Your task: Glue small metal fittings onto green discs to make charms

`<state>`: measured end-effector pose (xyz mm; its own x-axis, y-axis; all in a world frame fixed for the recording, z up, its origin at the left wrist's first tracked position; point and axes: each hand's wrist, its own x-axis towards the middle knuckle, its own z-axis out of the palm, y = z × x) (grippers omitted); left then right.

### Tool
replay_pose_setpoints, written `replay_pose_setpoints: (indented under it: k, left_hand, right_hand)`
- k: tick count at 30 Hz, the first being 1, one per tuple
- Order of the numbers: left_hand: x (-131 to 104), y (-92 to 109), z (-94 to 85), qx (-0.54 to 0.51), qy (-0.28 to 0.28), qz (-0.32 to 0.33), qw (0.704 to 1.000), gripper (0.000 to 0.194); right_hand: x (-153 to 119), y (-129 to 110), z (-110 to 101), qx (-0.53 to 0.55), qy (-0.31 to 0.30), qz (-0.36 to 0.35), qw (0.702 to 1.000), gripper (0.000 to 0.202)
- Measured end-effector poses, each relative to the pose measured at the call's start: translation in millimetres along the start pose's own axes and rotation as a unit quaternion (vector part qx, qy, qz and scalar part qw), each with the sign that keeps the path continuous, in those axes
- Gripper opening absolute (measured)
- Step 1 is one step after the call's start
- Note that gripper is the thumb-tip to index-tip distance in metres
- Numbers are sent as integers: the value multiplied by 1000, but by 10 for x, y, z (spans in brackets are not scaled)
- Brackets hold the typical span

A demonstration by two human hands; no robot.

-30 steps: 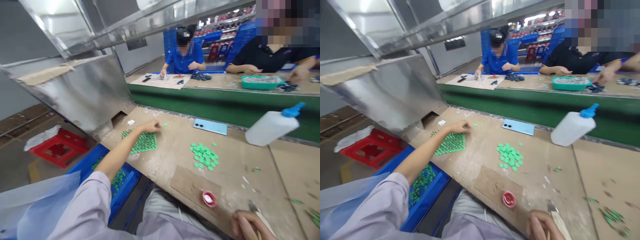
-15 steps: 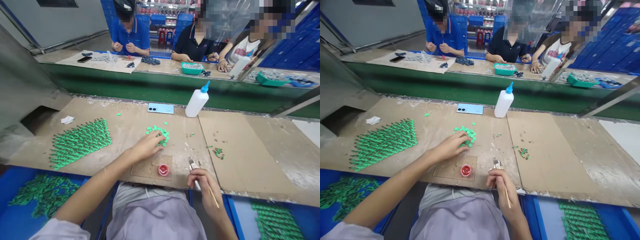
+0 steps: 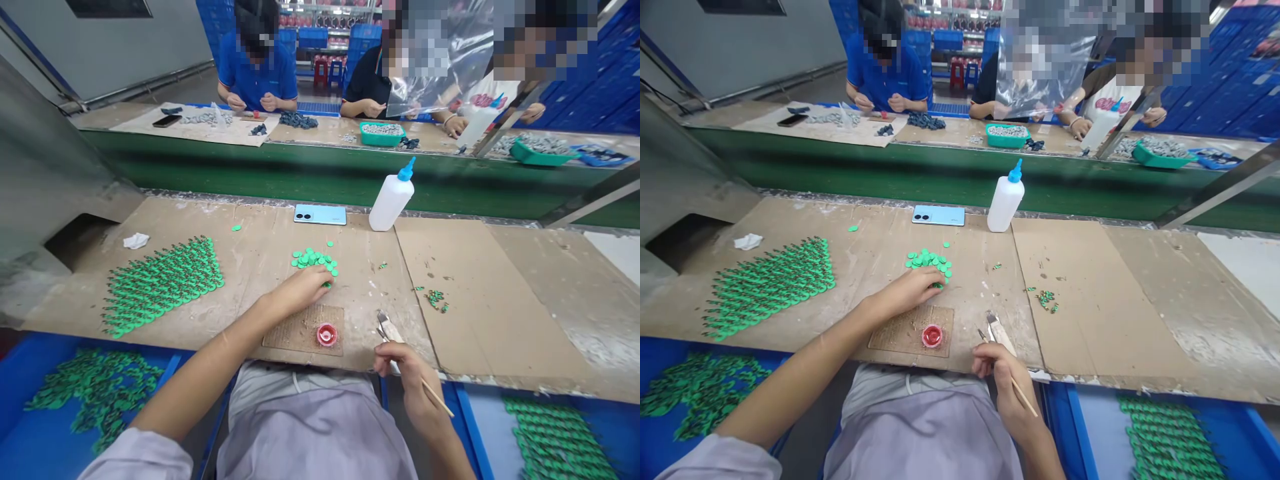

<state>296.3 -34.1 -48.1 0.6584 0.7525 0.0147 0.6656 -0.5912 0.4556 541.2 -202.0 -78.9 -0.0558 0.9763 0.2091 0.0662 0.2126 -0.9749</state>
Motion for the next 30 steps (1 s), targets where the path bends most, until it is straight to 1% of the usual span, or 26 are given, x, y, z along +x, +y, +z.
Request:
replay_pose_setpoints:
  k: [3, 5, 10, 14, 16, 17, 19, 21, 22, 24, 26, 27, 30]
  left_hand:
    - [-24, 3, 11, 3, 6, -2, 1000, 22]
    - [-48, -7, 23, 3, 11, -5, 1000, 23]
    - [-96, -53, 52, -11, 32, -11, 999, 22]
    - [-113, -62, 49, -29, 60, -19, 998, 19]
    - [-153, -32, 40, -45, 90, -31, 994, 19]
    - [-190, -7, 37, -65, 119, -44, 990, 19]
    - [-299, 56, 46, -140, 190, -82, 968, 18]
    - [-447, 129, 83, -246, 251, -123, 928, 20]
    - [-529, 166, 114, -299, 267, -141, 905, 23]
    - [-694, 239, 196, -393, 278, -177, 859, 28]
    - [-846, 310, 285, -458, 276, -212, 818, 32]
    - [-913, 347, 325, -477, 276, -226, 803, 33]
    - [-1081, 458, 410, -509, 284, -257, 771, 32]
  right_hand:
    - [31, -5, 30, -3, -15, -23, 1000, 43]
    - [45, -4, 42, -4, -15, -29, 999, 40]
    - [34, 1, 60, -16, -8, 8, 1000, 26]
    - [41, -14, 71, -38, -5, 19, 999, 25]
    - [58, -34, 74, -53, -8, 13, 998, 25]
    - [68, -46, 75, -56, -10, 9, 998, 26]
    - [88, -65, 75, -49, -11, 0, 999, 28]
    - [108, -75, 72, -32, -8, -10, 999, 29]
    - [118, -75, 71, -25, -4, -13, 1000, 29]
    - [141, -70, 70, -24, 6, -15, 1000, 30]
    - [164, -67, 76, -27, 15, -18, 999, 32]
    - [175, -71, 82, -26, 15, -23, 999, 33]
    - [215, -120, 118, -16, 0, -58, 998, 38]
